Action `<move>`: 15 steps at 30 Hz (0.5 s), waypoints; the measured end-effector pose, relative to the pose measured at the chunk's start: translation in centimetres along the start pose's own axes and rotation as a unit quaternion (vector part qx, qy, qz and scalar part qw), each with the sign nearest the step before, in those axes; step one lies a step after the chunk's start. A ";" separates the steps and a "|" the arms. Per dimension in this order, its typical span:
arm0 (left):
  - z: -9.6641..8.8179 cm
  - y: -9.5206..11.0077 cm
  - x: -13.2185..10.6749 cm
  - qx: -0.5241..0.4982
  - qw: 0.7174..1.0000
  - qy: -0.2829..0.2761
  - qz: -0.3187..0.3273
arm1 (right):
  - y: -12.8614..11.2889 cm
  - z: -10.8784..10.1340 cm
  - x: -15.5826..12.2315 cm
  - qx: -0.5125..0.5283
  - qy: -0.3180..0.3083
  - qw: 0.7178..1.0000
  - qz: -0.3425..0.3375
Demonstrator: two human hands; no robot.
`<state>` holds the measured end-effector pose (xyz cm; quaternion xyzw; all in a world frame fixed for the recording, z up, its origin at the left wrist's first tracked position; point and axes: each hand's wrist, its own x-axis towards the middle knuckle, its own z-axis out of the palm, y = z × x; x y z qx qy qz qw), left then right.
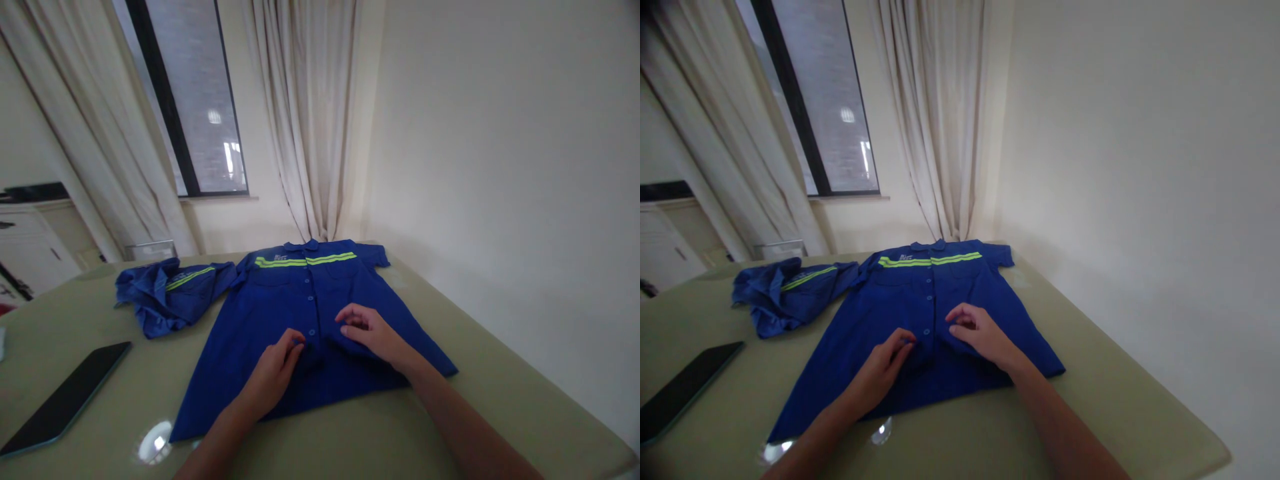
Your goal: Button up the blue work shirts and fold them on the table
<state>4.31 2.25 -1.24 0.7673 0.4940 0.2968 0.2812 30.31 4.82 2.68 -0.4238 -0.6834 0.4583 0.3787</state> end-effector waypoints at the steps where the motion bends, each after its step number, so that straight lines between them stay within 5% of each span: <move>1: 0.1 -0.1 0.0 0.010 1.000 -0.003 -0.008 | 0.0 0.3 0.1 0.039 0.024 0.999 0.015; 8: 0.2 0.5 -0.4 0.163 0.980 -0.104 0.052 | -0.2 2.6 -0.4 0.129 0.035 0.990 0.045; 15: 0.4 0.2 -0.3 0.187 0.979 -0.075 0.035 | 1.4 4.3 0.3 0.125 0.102 0.986 0.039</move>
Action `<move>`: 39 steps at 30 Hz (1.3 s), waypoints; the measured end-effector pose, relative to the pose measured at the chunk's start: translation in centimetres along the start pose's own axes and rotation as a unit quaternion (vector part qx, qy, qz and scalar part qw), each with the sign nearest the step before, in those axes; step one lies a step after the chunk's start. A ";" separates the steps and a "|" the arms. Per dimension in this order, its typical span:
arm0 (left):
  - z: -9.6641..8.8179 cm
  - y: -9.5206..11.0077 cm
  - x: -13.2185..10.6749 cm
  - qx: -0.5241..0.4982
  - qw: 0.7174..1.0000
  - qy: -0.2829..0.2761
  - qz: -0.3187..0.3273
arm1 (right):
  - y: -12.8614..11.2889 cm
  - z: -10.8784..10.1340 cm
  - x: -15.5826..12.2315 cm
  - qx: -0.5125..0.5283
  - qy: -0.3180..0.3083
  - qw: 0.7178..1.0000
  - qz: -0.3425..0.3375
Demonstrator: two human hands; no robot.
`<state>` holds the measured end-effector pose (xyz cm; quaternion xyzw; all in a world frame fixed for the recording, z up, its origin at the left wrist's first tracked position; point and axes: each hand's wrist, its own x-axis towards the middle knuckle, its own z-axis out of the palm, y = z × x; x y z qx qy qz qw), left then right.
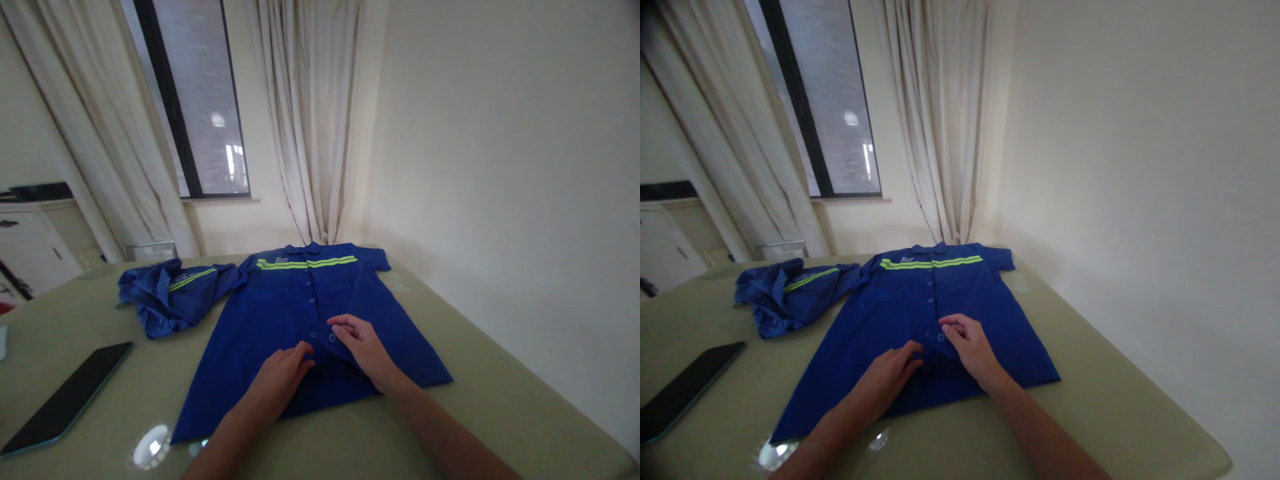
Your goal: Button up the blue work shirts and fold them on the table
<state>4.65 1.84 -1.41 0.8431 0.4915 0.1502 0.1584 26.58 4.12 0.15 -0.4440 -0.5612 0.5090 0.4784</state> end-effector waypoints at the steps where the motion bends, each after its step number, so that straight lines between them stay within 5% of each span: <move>1: 0.1 -0.1 0.1 0.011 1.000 -0.007 -0.001 | 0.3 0.2 0.0 -0.008 0.003 1.000 -0.010; 7: 0.0 -0.1 0.2 0.035 0.996 -0.028 0.071 | 1.0 0.7 -0.1 -0.021 -0.001 0.999 -0.024; 14: 0.9 -0.7 0.2 0.034 0.998 0.041 0.025 | 0.9 0.8 -0.2 -0.052 -0.042 0.994 -0.085; 21: 0.7 -1.0 0.0 0.005 0.996 0.038 0.077 | 1.3 1.0 -0.5 -0.136 0.007 0.982 -0.128; 27: 0.6 -0.6 0.0 -0.122 0.982 0.125 0.070 | 1.7 1.0 -0.6 -0.169 -0.002 0.977 -0.127; 34: 0.0 -0.5 0.5 -0.358 0.931 0.076 -0.015 | 1.0 1.1 -0.6 -0.138 -0.007 0.985 -0.106; 39: 0.4 -0.6 0.6 -0.374 0.925 0.068 -0.014 | 0.5 1.2 -0.7 -0.149 -0.032 0.983 -0.107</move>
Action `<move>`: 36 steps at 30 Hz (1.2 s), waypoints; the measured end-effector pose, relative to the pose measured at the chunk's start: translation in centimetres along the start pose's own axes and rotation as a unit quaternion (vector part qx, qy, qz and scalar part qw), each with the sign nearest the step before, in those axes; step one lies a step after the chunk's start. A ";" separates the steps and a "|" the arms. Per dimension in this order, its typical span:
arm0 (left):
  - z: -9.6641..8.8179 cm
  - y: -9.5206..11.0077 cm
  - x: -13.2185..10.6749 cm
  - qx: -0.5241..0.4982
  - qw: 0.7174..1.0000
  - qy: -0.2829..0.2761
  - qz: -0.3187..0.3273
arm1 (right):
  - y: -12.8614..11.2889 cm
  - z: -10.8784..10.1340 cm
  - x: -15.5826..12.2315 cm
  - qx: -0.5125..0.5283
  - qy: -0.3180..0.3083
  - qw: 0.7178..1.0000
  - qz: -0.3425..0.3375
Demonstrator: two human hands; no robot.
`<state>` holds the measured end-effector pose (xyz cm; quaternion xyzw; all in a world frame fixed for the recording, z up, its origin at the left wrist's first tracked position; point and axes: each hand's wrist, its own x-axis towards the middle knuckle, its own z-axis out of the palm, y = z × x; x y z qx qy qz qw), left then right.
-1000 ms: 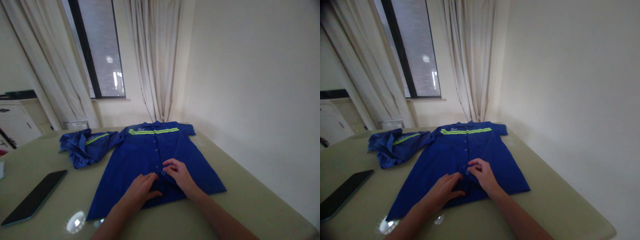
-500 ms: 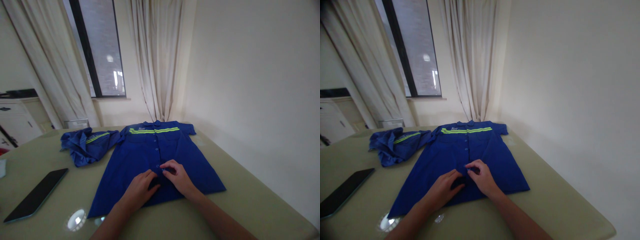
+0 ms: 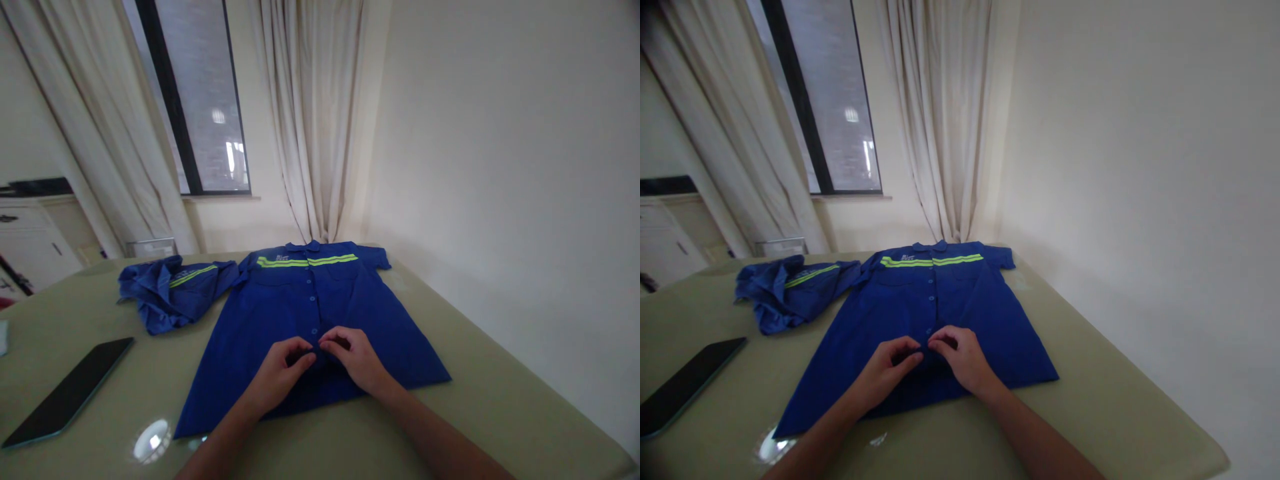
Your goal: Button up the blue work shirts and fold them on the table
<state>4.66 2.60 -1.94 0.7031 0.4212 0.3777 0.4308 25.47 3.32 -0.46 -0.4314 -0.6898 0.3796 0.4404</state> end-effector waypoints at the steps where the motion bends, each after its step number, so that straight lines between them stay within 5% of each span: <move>1: 0.1 -0.1 0.0 0.003 1.000 0.002 0.002 | -0.1 0.0 -0.1 -0.002 -0.003 1.000 -0.006; 10: 0.5 0.2 -0.1 -0.004 1.000 0.008 0.003 | -0.2 -0.1 -0.2 -0.025 -0.027 0.999 -0.026; 18: 0.8 0.7 -0.4 0.113 0.988 0.064 0.083 | 0.6 -0.3 -0.1 -0.021 -0.056 0.998 -0.024; 36: 1.7 0.4 -0.7 0.204 0.969 0.075 0.121 | 1.3 0.1 -0.2 0.094 -0.079 0.989 0.082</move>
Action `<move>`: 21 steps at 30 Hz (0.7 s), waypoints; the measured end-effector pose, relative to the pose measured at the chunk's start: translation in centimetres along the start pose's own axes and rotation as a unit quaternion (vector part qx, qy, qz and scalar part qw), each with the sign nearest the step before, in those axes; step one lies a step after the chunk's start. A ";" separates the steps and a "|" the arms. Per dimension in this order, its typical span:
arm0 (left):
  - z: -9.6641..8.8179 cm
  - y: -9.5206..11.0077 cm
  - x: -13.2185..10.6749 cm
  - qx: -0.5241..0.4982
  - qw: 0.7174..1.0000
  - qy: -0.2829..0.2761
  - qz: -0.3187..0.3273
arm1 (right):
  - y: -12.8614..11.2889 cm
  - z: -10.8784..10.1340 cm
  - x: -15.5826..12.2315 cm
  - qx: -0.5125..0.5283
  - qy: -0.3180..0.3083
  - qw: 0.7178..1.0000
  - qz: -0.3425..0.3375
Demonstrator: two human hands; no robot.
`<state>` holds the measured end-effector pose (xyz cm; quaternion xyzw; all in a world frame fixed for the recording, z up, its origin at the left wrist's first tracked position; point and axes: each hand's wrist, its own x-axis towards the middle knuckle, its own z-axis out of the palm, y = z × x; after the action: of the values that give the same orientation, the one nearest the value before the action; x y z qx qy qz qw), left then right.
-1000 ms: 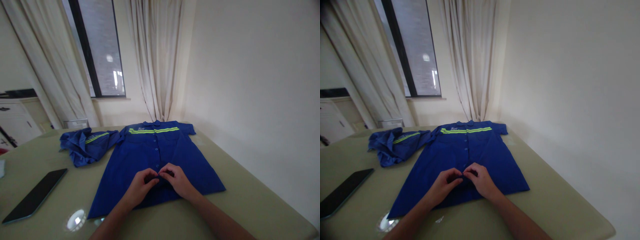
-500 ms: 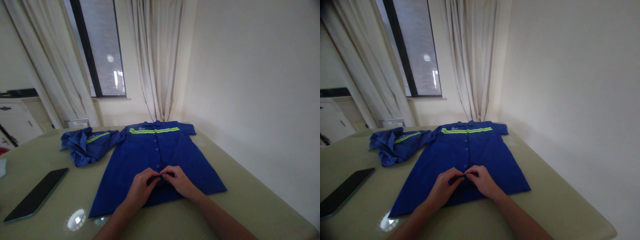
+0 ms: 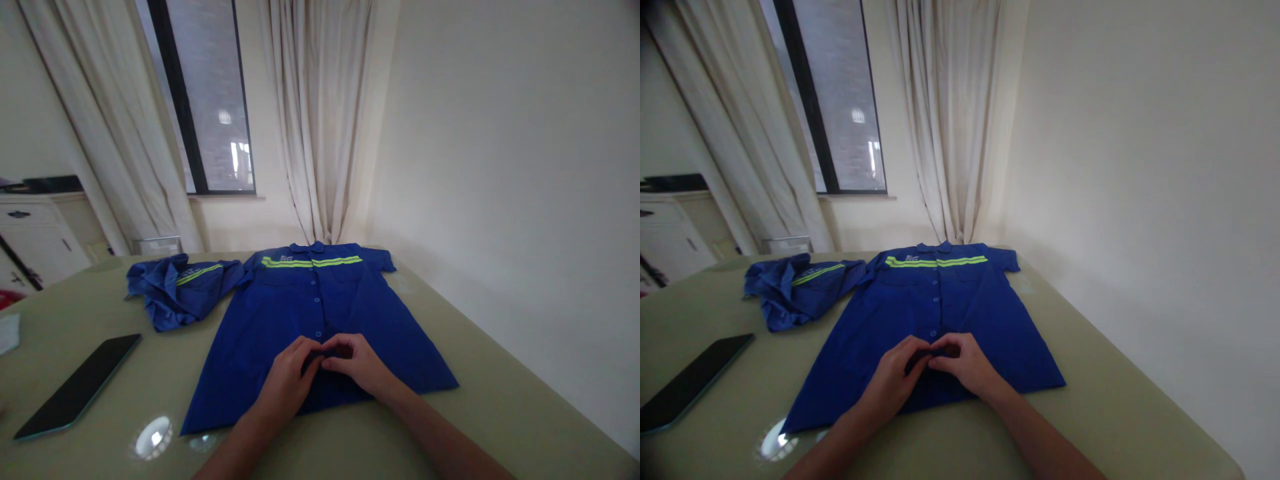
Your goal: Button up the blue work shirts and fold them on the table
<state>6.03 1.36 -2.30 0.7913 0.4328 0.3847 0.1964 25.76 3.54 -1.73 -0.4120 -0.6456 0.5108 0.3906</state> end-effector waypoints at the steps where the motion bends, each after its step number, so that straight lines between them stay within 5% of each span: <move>1: 0.0 0.0 0.0 0.010 1.000 -0.005 0.011 | 0.1 0.0 0.0 0.006 0.003 1.000 0.000; 7: -0.1 0.6 0.1 0.068 0.996 -0.031 0.047 | -0.1 0.1 0.0 0.027 -0.006 1.000 -0.007; 21: -0.3 0.6 0.2 -0.018 0.998 -0.054 0.022 | -0.7 0.4 -0.3 -0.021 0.013 0.999 -0.020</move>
<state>6.17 1.20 -1.68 0.8164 0.3970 0.3536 0.2254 25.38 3.05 -1.10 -0.4138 -0.6591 0.4835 0.4006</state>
